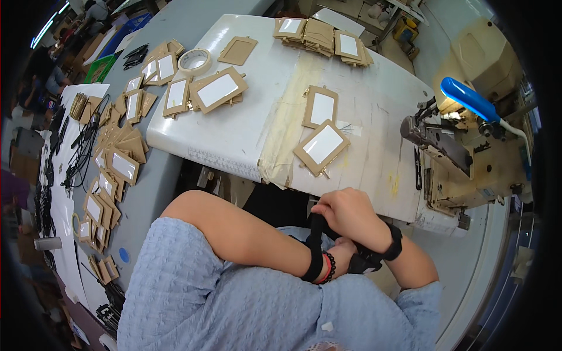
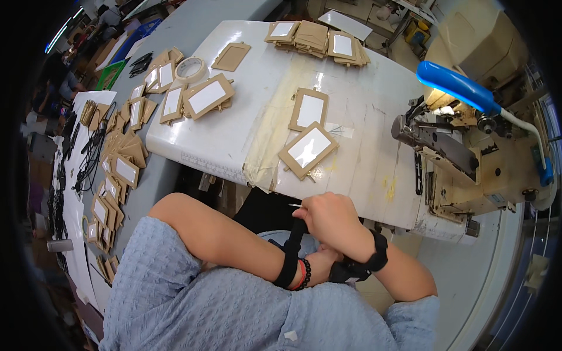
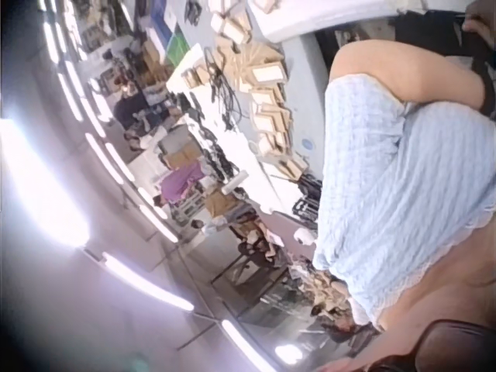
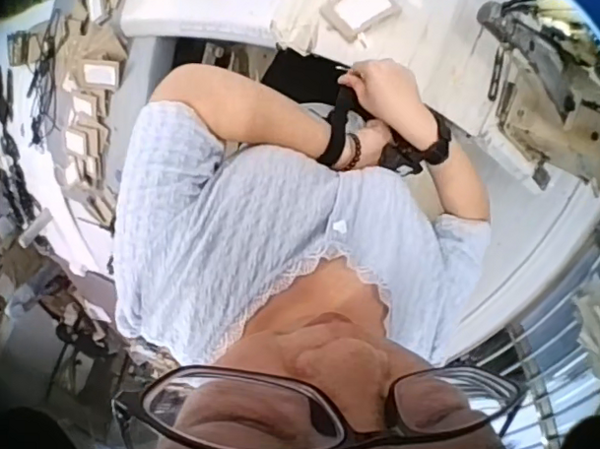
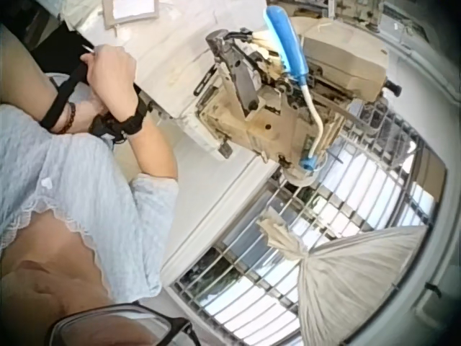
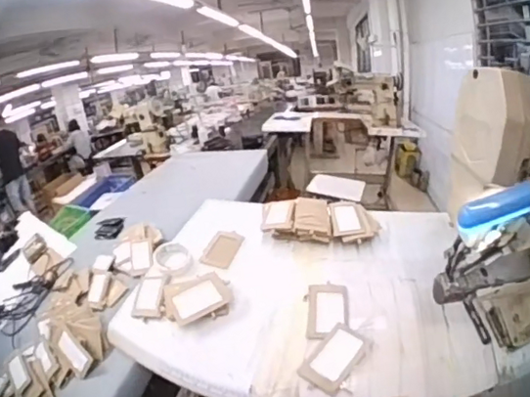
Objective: The person assembles small cardboard card holders by inserting white cards into the slots. They use a wooden tool to press the cards firmly into place and then stack the finished units on the table.
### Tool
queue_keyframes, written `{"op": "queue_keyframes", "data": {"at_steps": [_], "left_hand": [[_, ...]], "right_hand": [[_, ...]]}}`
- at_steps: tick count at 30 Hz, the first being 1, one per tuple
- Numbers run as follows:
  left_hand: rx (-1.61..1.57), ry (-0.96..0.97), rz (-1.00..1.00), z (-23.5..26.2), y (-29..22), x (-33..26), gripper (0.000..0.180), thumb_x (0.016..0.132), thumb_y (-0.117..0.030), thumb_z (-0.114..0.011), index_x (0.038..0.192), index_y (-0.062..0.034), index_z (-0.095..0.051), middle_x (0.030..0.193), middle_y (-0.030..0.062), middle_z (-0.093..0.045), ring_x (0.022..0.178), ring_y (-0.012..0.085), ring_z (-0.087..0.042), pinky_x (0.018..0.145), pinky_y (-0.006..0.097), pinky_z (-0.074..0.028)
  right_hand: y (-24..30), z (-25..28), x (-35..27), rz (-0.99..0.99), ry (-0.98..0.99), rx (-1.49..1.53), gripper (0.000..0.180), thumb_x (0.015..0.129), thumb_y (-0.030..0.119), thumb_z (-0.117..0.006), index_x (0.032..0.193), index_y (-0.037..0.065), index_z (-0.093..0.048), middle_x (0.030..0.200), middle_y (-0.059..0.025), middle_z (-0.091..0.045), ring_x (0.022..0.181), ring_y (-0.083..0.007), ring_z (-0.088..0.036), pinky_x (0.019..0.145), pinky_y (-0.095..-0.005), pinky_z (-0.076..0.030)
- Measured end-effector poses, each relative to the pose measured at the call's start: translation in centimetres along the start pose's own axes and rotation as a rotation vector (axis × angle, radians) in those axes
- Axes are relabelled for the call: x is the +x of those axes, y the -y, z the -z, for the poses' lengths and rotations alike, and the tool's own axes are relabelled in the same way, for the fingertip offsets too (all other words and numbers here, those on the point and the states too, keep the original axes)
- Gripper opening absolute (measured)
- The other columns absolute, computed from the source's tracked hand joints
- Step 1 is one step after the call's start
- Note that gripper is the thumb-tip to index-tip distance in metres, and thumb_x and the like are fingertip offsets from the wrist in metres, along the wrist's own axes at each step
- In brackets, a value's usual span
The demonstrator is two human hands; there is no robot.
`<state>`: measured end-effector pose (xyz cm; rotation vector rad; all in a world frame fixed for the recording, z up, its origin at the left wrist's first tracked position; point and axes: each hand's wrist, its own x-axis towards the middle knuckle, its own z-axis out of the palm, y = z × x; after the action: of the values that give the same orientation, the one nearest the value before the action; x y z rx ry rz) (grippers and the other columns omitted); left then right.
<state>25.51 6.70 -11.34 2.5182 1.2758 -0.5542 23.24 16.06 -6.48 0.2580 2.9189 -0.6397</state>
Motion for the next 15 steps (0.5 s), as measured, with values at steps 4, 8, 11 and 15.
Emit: {"op": "queue_keyframes", "data": {"at_steps": [4, 8, 11, 15], "left_hand": [[0.082, -0.186, 0.130, -2.8, -1.1, 0.8, 0.005, 0.074, -0.018, -0.060, 0.074, -0.0135, -0.060, 0.068, 0.0024, -0.050, 0.061, 0.0210, -0.053, 0.047, 0.034, -0.032], [0.003, -0.250, 0.111, 0.2, 0.1, -0.6, 0.007, 0.073, -0.016, -0.061, 0.078, -0.0106, -0.061, 0.073, 0.0048, -0.056, 0.067, 0.0225, -0.058, 0.050, 0.037, -0.039], [-0.290, -0.735, 0.194, -5.4, -1.8, 3.2, 0.011, 0.075, -0.017, -0.060, 0.077, -0.0090, -0.066, 0.075, 0.0085, -0.064, 0.068, 0.0244, -0.062, 0.053, 0.041, -0.043], [-0.976, -1.086, 0.117, -6.2, -1.7, 5.1, 0.014, 0.077, -0.018, -0.059, 0.078, -0.0076, -0.069, 0.076, 0.0115, -0.067, 0.068, 0.0275, -0.064, 0.056, 0.044, -0.046]], "right_hand": [[-0.5, 0.1, 0.2, 0.024, 0.062, 0.106, 0.018, 0.082, 0.022, -0.071, 0.078, 0.005, -0.072, 0.066, -0.0137, -0.067, 0.059, -0.0265, -0.065, 0.056, -0.0364, -0.050], [-0.1, 3.1, -0.1, -0.046, 0.190, 0.707, 0.013, 0.084, 0.010, -0.073, 0.087, -0.002, -0.072, 0.068, -0.0034, -0.067, 0.062, -0.0027, -0.052, 0.054, -0.0213, -0.044], [0.9, 4.1, -0.8, -0.097, 0.240, 0.817, 0.015, 0.083, 0.013, -0.075, 0.089, -0.001, -0.072, 0.069, -0.0030, -0.067, 0.060, -0.0028, -0.051, 0.054, -0.0211, -0.043], [1.2, 4.5, -1.4, -0.044, 0.261, 0.797, 0.017, 0.080, 0.012, -0.076, 0.092, 0.001, -0.072, 0.069, -0.0041, -0.067, 0.056, -0.0053, -0.050, 0.054, -0.0230, -0.043]]}}
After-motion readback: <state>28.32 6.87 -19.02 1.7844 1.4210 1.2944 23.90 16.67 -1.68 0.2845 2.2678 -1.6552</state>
